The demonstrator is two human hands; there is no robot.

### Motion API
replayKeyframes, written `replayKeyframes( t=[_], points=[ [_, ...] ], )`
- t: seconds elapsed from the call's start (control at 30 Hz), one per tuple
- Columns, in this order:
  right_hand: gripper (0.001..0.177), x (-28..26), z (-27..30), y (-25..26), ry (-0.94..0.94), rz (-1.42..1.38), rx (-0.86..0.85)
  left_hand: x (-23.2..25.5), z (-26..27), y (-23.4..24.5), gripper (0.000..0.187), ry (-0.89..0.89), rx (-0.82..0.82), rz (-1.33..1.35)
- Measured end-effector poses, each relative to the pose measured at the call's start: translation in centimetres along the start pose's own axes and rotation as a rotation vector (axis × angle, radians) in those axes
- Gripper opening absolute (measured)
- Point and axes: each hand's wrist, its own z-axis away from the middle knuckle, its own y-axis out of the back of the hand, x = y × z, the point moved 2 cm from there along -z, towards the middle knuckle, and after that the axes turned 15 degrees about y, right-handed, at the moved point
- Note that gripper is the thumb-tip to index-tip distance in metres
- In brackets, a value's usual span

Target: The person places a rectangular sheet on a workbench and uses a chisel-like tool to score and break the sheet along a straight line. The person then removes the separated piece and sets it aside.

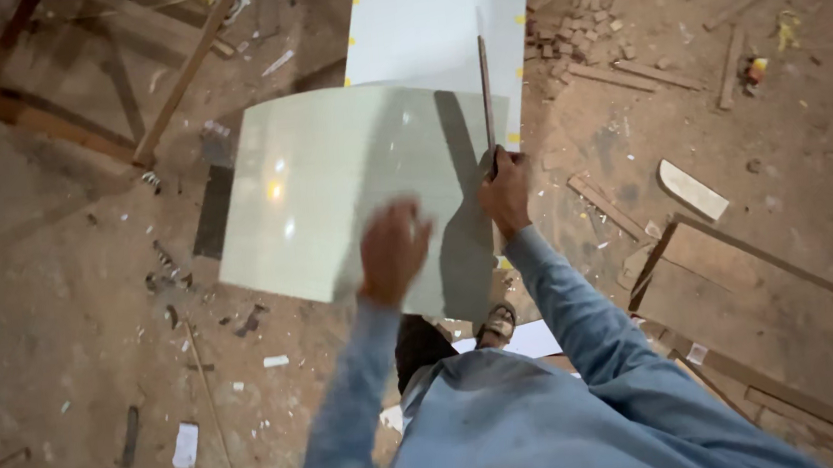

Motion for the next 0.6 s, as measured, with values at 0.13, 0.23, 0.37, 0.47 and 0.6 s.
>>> replayKeyframes(
  t=[0.13, 0.23, 0.37, 0.47, 0.6],
  points=[
    [0.033, 0.1, -0.1, -0.4, -0.031, -0.019, -0.018, 2.1, -16.2, -4.6, 0.087, -0.369, -0.022, -0.163],
    [0.042, -0.9, 0.5, 0.6, -0.049, -0.029, 0.062, 3.5, -21.9, -7.8, 0.117, -0.256, -0.645, -0.547],
    [0.04, -3.4, 0.8, 2.0, -0.126, -0.033, 0.123, 5.3, -24.8, -8.0, 0.109, -0.35, -0.731, -0.752],
    [0.039, -5.1, 0.7, 2.4, -0.186, -0.034, 0.14, 6.0, -26.8, -8.4, 0.1, -0.338, -0.838, -0.73],
    [0.042, -6.6, 0.6, 2.7, -0.236, 0.008, 0.172, 6.0, -29.0, -10.9, 0.085, -0.364, -0.952, -0.79]
  ],
)
